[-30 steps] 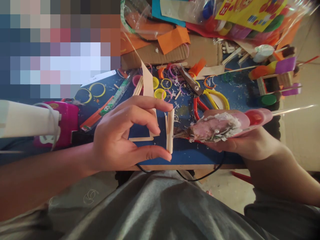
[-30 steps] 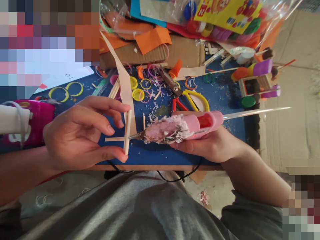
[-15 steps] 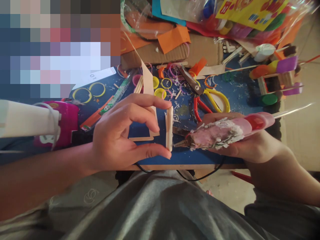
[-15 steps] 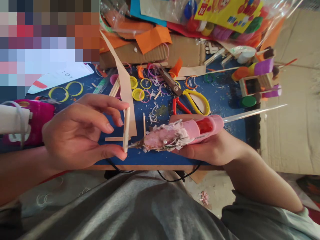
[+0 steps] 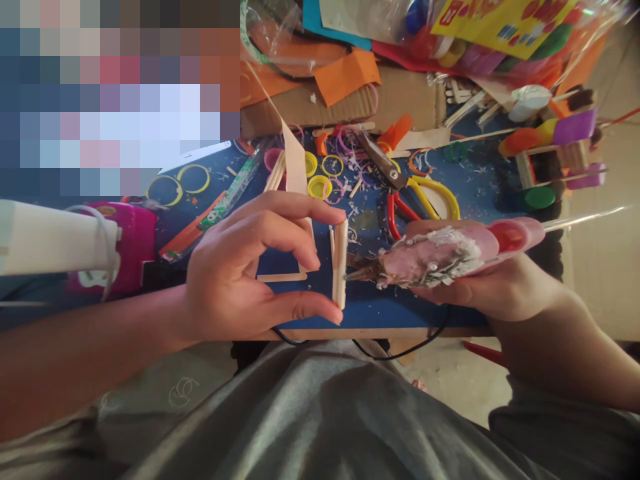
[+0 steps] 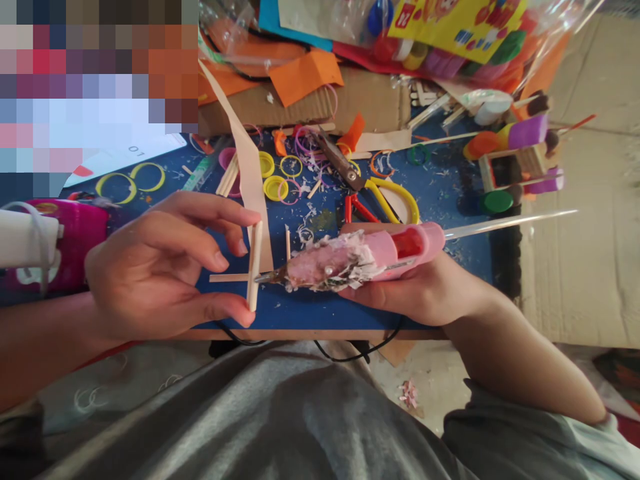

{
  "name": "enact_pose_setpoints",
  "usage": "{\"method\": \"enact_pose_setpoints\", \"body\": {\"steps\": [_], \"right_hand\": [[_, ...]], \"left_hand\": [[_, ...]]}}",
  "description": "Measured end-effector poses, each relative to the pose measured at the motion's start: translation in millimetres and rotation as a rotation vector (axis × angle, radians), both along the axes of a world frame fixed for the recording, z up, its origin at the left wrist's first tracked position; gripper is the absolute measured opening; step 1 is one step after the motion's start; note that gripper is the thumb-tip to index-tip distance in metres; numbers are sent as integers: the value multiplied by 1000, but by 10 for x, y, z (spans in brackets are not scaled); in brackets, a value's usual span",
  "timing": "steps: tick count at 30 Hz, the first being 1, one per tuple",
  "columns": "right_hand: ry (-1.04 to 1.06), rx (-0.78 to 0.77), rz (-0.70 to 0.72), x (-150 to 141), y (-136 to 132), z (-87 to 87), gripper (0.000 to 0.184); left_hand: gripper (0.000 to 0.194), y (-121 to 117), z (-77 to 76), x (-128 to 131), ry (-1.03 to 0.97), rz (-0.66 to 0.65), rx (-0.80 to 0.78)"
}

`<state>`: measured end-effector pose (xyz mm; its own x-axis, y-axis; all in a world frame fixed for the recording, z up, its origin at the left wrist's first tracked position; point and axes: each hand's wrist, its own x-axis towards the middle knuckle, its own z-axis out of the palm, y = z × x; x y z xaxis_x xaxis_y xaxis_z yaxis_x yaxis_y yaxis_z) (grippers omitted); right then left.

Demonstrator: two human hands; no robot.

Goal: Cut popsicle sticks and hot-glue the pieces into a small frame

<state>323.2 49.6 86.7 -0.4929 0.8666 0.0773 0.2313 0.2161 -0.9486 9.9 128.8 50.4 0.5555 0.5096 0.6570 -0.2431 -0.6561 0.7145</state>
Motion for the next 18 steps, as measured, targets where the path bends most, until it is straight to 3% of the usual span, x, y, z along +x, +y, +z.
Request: {"method": "enact_pose_setpoints", "body": {"steps": [3,5,6,8,10,14,17,18], "right_hand": [[97,-74,42,-58,33,40,39],[130,-112,1,-71,29,37,35],[134,-127,-34,-69,20,30,33],[120,-156,-108,-56,-4,11,30],[103,-186,-178,-45,-21,-1,29],[117,-223,-205,-62,-9,-2,16],[139,-225,-198,-78,2,1,20],[146,-223,-196,-79,0,2,24]], "left_hand": [[46,-11,-8,-8,41,43,-56],[40,-41,13,-17,185,101,-177],[41,-44,12,-18,188,94,-172],[54,-14,-22,-12,3,-3,-5],[61,37,-77,2,-2,5,32],[56,53,-91,11,13,22,37],[46,-26,1,-10,53,36,-13],[43,-52,31,-19,179,71,-92]]}}
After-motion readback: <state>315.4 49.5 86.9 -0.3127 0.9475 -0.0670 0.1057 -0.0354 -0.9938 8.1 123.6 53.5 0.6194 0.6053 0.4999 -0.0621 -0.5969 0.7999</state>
